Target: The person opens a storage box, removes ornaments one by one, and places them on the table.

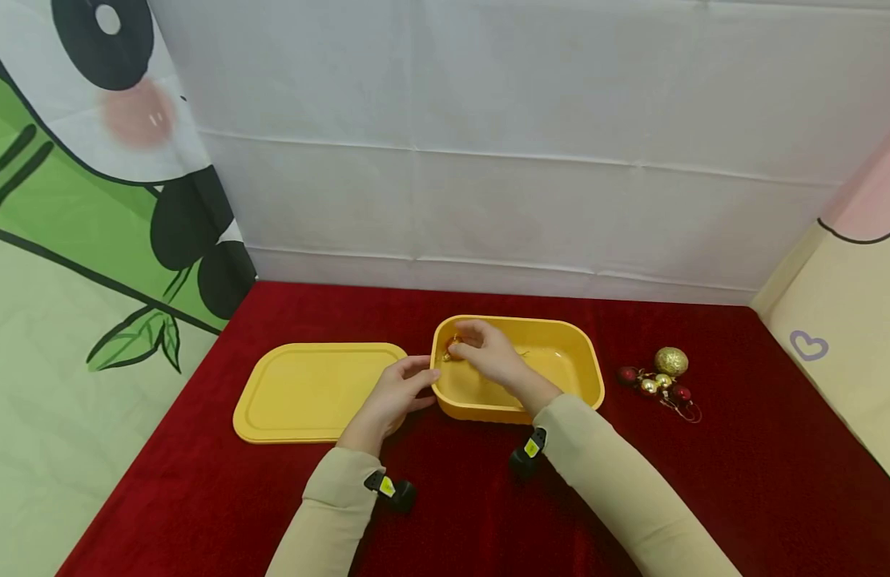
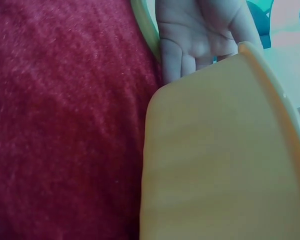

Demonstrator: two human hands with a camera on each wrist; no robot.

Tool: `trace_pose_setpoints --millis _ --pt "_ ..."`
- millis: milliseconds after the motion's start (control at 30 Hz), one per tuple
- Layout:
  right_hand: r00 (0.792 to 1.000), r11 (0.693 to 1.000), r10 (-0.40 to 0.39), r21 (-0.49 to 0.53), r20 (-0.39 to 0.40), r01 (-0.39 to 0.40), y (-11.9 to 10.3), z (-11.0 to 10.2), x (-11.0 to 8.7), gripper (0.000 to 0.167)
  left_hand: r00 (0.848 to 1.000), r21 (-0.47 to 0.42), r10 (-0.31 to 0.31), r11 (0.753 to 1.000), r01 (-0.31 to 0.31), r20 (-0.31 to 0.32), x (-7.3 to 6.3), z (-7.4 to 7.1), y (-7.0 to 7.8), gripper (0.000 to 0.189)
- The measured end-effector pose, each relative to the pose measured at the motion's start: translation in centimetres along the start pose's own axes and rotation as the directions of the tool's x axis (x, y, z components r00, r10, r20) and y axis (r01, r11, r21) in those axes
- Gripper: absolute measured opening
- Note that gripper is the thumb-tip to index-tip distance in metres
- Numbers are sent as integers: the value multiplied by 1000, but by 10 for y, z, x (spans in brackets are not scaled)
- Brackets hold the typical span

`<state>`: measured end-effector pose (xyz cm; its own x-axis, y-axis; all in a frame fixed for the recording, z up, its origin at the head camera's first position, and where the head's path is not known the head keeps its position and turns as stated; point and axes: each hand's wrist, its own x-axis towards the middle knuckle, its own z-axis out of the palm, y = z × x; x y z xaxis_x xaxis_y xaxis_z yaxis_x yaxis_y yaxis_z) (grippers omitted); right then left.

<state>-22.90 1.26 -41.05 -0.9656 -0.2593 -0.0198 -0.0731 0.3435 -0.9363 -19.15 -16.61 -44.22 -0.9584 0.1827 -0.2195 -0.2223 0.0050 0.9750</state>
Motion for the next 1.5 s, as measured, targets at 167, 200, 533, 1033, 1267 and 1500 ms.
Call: trace_pose_setpoints --millis 167,200,533,1033,1267,1500 --pt "1000 1000 -5 -25 23 5 3 2 -1 46 1000 2 4 1000 -4 1 0 0 -1 42" --pt "1000 999 -11 -33 29 12 3 2 -1 45 1000 2 4 1000 -4 0 0 0 -1 42" --pt "987 963 -14 -265 160 56 5 6 -3 55 1000 -13 10 1000 -10 -1 0 0 -2 41" --pt "975 929 -69 -343 213 140 9 9 -2 37 1000 -20 6 1000 -6 4 1 0 -3 40" --pt "979 953 -48 -286 200 105 9 5 -4 33 1000 -10 6 1000 -6 2 2 2 -3 40" --pt "971 911 -25 -394 237 119 12 5 -2 35 1000 -5 7 1000 -7 16 5 1 -4 41"
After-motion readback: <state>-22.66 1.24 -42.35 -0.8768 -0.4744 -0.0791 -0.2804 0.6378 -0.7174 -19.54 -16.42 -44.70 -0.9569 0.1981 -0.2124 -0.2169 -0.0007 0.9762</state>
